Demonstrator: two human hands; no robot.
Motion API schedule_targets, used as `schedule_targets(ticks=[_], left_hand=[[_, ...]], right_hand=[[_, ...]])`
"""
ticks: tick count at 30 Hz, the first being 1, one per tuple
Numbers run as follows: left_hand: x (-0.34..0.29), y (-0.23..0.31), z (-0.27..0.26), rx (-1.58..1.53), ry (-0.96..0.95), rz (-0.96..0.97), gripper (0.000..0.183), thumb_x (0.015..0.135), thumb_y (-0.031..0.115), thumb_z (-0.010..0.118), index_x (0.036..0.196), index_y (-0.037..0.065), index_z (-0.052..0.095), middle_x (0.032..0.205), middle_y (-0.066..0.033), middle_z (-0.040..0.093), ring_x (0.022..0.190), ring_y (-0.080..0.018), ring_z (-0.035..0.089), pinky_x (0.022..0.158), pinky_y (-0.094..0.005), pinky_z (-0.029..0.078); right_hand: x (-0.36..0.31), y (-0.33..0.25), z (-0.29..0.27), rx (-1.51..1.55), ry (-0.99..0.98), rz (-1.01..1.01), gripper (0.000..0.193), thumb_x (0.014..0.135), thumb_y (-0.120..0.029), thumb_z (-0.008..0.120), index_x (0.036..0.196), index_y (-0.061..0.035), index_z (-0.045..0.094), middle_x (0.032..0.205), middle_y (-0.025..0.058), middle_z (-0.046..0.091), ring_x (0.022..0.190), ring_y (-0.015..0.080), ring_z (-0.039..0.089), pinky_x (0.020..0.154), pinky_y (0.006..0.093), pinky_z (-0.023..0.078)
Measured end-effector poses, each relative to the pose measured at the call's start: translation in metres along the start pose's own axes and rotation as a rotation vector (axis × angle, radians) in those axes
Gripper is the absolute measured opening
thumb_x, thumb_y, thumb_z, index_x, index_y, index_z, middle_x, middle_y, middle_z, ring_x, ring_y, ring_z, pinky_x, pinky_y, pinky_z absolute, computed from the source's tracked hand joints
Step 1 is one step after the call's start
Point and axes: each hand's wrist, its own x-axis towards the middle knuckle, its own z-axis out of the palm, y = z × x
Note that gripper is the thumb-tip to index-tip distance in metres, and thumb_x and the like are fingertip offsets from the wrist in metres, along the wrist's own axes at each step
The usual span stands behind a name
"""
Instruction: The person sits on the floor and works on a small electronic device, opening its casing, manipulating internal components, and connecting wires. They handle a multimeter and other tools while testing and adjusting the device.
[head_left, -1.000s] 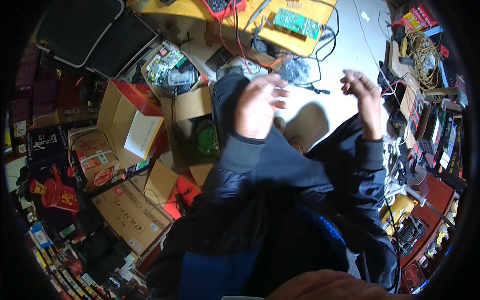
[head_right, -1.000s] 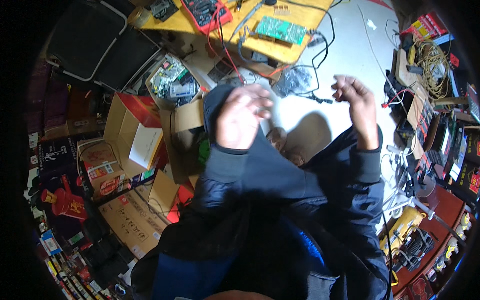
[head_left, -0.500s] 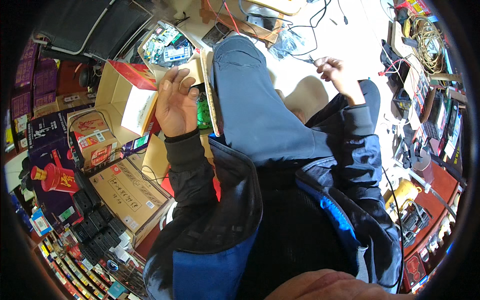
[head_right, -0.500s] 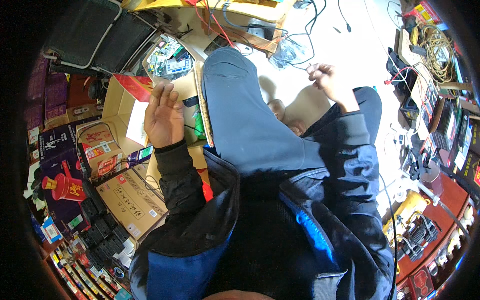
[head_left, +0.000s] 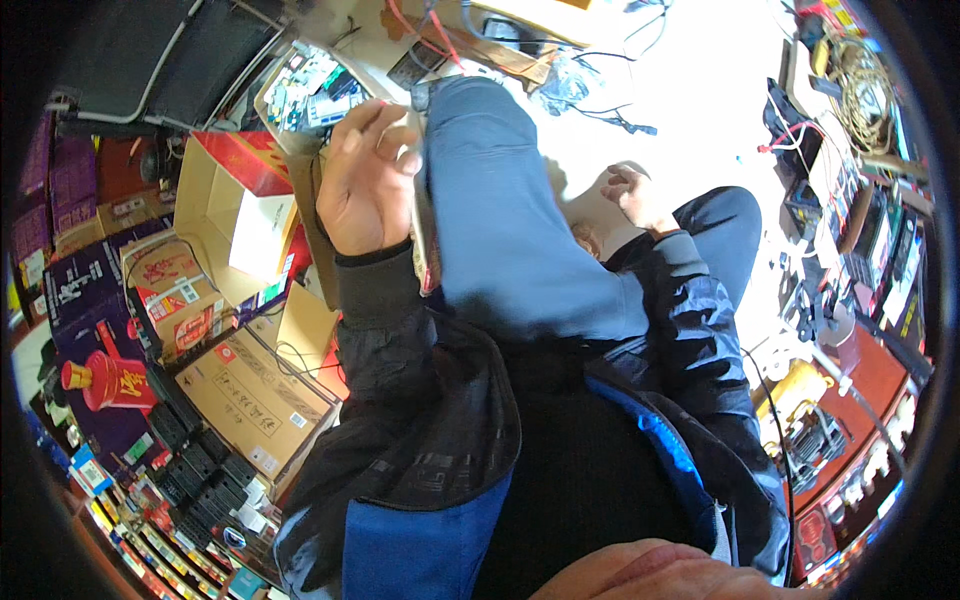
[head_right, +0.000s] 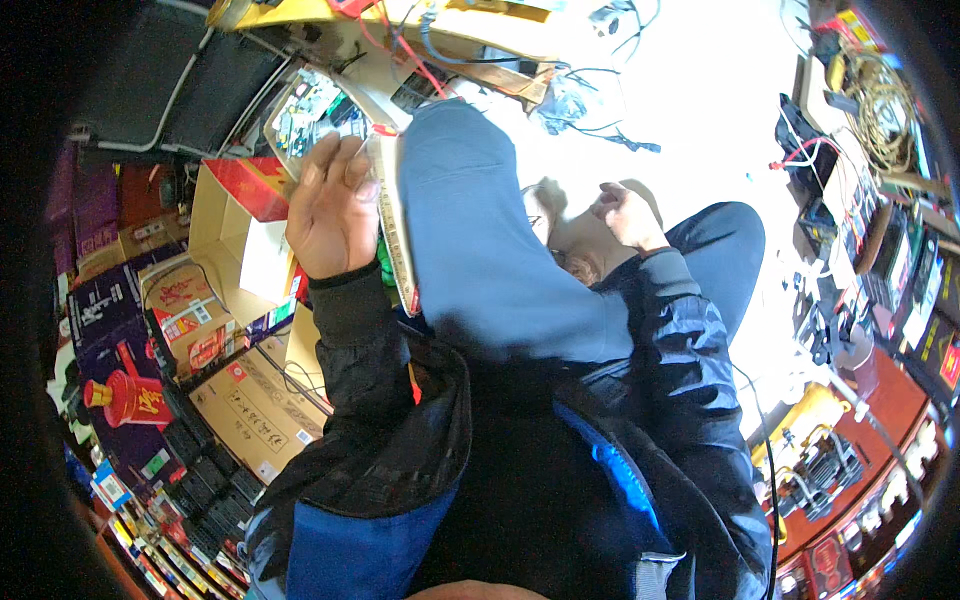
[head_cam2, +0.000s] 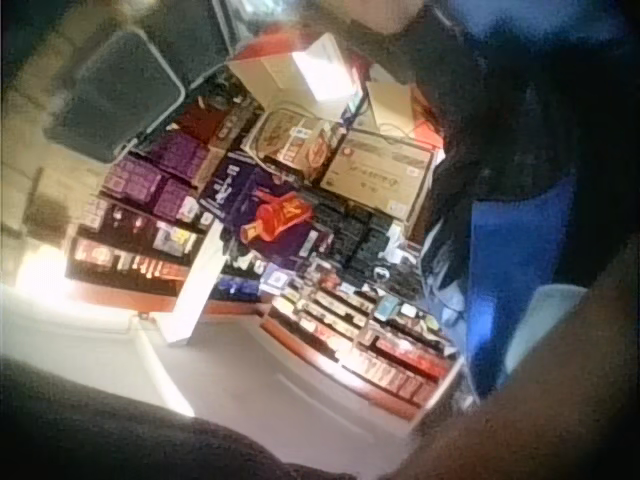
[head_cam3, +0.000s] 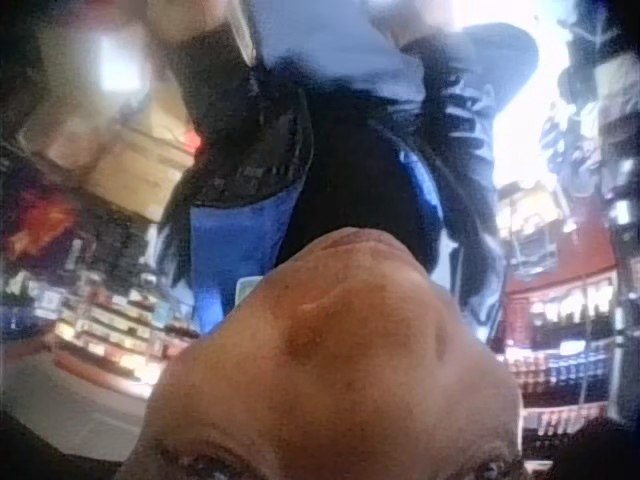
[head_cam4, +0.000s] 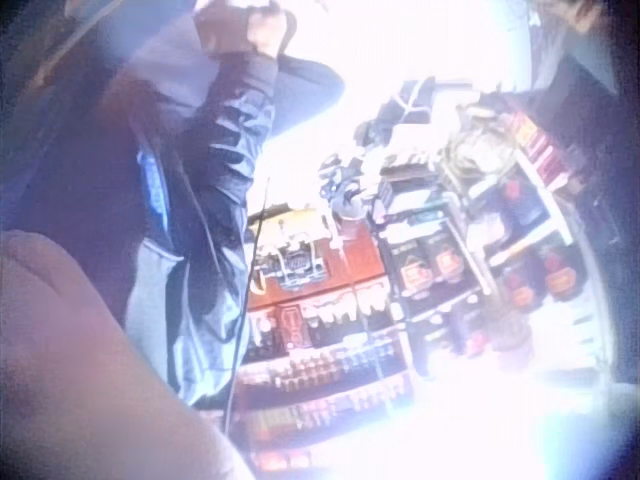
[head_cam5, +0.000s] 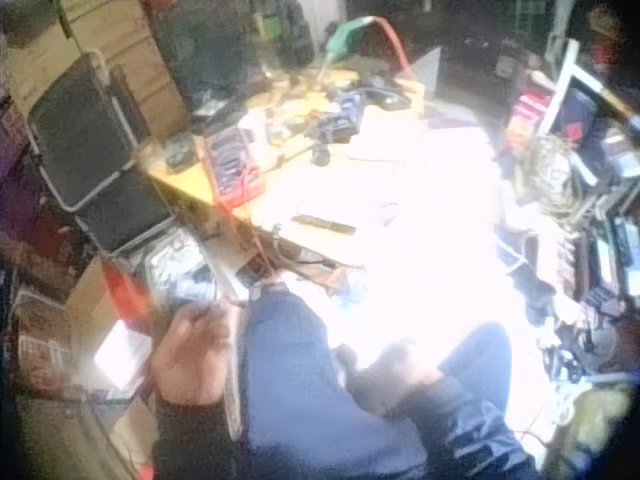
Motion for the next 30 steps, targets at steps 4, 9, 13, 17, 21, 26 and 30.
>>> schedule_targets(ticks=[4, 9, 13, 17, 21, 26, 30], left_hand=[[-0.046, 0.021, -0.067, 0.278, 0.352, 0.011, 0.037, 0.100, 0.022, 0.061, 0.130, -0.001, 0.059, 0.121, -0.0173, 0.068, 0.105, -0.0252, 0.067, 0.086, -0.0362, 0.055], [-0.118, 0.002, -0.112, 1.184, 0.444, -0.277, 0.058, 0.094, 0.032, 0.074, 0.137, -0.003, 0.057, 0.126, -0.0168, 0.068, 0.116, -0.0262, 0.064, 0.103, -0.0377, 0.050], [-0.157, -0.070, -0.086, 1.166, 0.238, -0.364, 0.079, 0.092, 0.036, 0.075, 0.153, -0.002, 0.041, 0.151, -0.0257, 0.049, 0.143, -0.0339, 0.045, 0.119, -0.0412, 0.035], [-0.169, -0.099, -0.079, 1.266, 0.133, -0.246, 0.076, 0.095, 0.033, 0.070, 0.156, -0.001, 0.038, 0.159, -0.0303, 0.037, 0.148, -0.0421, 0.038, 0.123, -0.0412, 0.031], [-0.187, -0.097, -0.090, 1.160, 0.182, -0.238, 0.067, 0.098, 0.034, 0.066, 0.153, 0.003, 0.044, 0.157, -0.0282, 0.041, 0.146, -0.0412, 0.041, 0.121, -0.0416, 0.033], [-0.206, -0.090, -0.141, 1.154, 0.259, -0.308, 0.054, 0.101, 0.035, 0.062, 0.143, 0.002, 0.055, 0.148, -0.0238, 0.054, 0.140, -0.0354, 0.050, 0.116, -0.0412, 0.039], [-0.157, -0.082, -0.212, 0.649, 0.485, -0.183, 0.049, 0.102, 0.035, 0.062, 0.138, 0.002, 0.060, 0.133, -0.0180, 0.066, 0.129, -0.0263, 0.059, 0.110, -0.0385, 0.046]], right_hand=[[0.023, 0.007, 0.009, 0.165, 0.064, -0.052, 0.039, 0.089, -0.001, 0.058, 0.128, 0.0064, 0.064, 0.107, 0.0151, 0.074, 0.096, 0.0244, 0.072, 0.091, 0.0333, 0.056], [0.027, -0.058, -0.032, 0.398, 0.475, -0.057, 0.022, 0.105, -0.019, 0.061, 0.102, -0.0013, 0.074, 0.086, 0.0038, 0.068, 0.079, 0.0123, 0.061, 0.074, 0.0288, 0.050], [0.003, -0.163, -0.054, 0.544, 0.581, -0.479, 0.021, 0.105, -0.014, 0.060, 0.111, 0.0010, 0.074, 0.082, 0.0044, 0.065, 0.071, 0.0089, 0.057, 0.065, 0.0226, 0.045], [-0.031, -0.254, -0.019, 0.380, 0.182, -0.526, 0.024, 0.104, -0.012, 0.060, 0.120, 0.0020, 0.071, 0.090, 0.0054, 0.065, 0.078, 0.0103, 0.057, 0.074, 0.0250, 0.049], [-0.024, -0.290, 0.073, -0.096, -0.414, -0.725, 0.030, 0.094, -0.010, 0.063, 0.121, -0.0006, 0.071, 0.102, 0.0176, 0.070, 0.093, 0.0264, 0.066, 0.088, 0.0372, 0.054], [-0.016, -0.256, 0.128, -0.799, -0.574, -0.841, 0.034, 0.085, -0.026, 0.072, 0.111, -0.0041, 0.073, 0.104, 0.0230, 0.073, 0.104, 0.0413, 0.067, 0.098, 0.0518, 0.050], [0.003, -0.237, 0.116, -0.679, -0.542, -0.785, 0.030, 0.084, -0.028, 0.072, 0.102, -0.0030, 0.074, 0.101, 0.0243, 0.072, 0.098, 0.0446, 0.067, 0.092, 0.0499, 0.053]])
